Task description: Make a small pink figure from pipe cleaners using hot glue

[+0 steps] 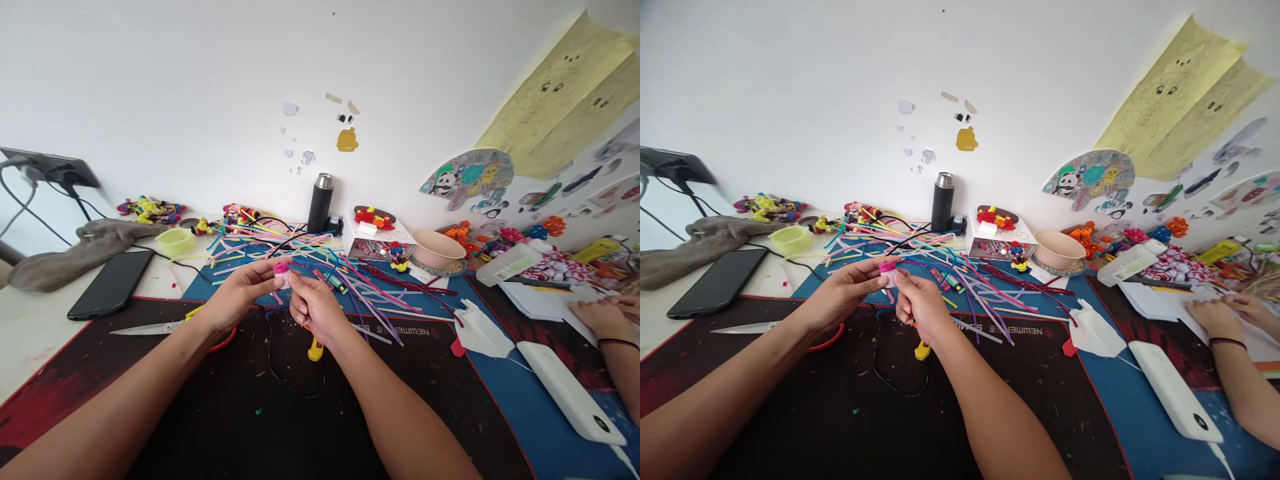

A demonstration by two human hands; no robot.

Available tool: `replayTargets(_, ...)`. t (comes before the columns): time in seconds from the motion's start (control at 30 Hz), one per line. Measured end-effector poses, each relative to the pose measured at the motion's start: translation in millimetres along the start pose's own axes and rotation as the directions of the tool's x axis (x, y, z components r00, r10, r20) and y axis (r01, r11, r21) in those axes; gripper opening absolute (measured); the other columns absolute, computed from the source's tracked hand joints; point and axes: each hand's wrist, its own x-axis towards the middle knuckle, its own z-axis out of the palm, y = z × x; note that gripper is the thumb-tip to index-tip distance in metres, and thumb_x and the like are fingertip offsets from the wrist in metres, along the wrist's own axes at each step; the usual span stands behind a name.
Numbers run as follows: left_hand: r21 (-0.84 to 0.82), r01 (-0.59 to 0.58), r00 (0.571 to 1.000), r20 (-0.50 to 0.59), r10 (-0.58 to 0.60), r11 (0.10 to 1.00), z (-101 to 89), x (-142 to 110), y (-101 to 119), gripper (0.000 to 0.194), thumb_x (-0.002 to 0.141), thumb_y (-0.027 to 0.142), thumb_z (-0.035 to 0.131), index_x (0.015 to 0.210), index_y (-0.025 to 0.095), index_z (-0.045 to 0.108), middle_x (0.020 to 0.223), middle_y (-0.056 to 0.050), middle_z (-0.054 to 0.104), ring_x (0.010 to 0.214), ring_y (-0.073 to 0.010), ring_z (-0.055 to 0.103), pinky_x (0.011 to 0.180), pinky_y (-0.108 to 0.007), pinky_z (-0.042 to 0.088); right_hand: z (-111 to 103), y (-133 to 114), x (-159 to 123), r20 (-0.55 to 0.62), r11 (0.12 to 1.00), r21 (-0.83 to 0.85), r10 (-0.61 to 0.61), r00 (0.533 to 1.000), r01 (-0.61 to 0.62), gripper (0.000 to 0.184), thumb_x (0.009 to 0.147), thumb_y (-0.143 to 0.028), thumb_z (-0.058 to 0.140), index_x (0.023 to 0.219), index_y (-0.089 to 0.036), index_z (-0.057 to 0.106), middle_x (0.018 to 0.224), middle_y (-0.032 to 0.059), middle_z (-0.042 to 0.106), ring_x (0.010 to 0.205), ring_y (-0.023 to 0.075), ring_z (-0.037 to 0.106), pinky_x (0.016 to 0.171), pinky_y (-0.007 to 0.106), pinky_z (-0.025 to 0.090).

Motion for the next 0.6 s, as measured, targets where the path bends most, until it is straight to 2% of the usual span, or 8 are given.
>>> replayTargets(0.23, -0.087, 0.046, 0.999, -0.007, -0.047, 0.995, -2.2, 1.5, 1.8, 0.048, 0.076, 0.045, 0.097, 0.115, 0.021, 0.086, 0.116, -0.014, 0.085, 0.112, -0.0343, 0.077, 0.100, -0.042, 0.056, 1.0, 1.0, -1.5, 0.020, 1.000, 0.001, 0.014, 1.000, -0.014, 0.058, 0.084, -0.067, 0.082, 0.067, -0.022, 0.048, 0.048, -0.0100, 0.042, 0.037, 0.0076, 0.040, 0.040, 0.026, 0.019)
replayTargets(0.43, -0.185, 0.003, 0.999, -0.051, -0.013, 0.983, -3.1, 2.5, 3.5, 0.043, 0.076, 0.038, 0.097, 0.115, 0.023, 0.084, 0.113, -0.011, 0.086, 0.106, -0.0286, 0.078, 0.088, -0.034, 0.056, 2.9, 1.7, -1.7, 0.038, 1.000, 0.004, 0.024, 0.999, -0.024, 0.060, 0.083, -0.068, 0.083, 0.066, -0.022, 0.047, 0.048, -0.0100, 0.042, 0.037, 0.0069, 0.038, 0.040, 0.025, 0.016)
replayTargets(0.5, -0.188, -0.002, 1.000, -0.030, -0.004, 0.982, -3.6, 2.1, 4.6, 0.038, 0.075, 0.037, 0.098, 0.108, 0.024, 0.084, 0.110, -0.010, 0.086, 0.102, -0.0274, 0.078, 0.088, -0.033, 0.055, 3.0, 1.7, -1.6, 0.040, 1.000, 0.006, 0.025, 0.999, -0.025, 0.060, 0.083, -0.068, 0.083, 0.067, -0.022, 0.048, 0.048, -0.0100, 0.042, 0.037, 0.0069, 0.038, 0.040, 0.025, 0.016)
replayTargets(0.6, -0.186, 0.003, 1.000, 0.021, 0.001, 0.983, -4.0, 1.6, 5.4, 0.032, 0.077, 0.038, 0.097, 0.103, 0.023, 0.085, 0.106, -0.011, 0.086, 0.103, -0.0301, 0.078, 0.093, -0.037, 0.055, 2.9, 1.4, -1.6, 0.034, 1.000, -0.003, 0.022, 0.999, -0.022, 0.059, 0.083, -0.069, 0.082, 0.067, -0.022, 0.048, 0.048, -0.0095, 0.042, 0.037, 0.0076, 0.039, 0.040, 0.026, 0.017)
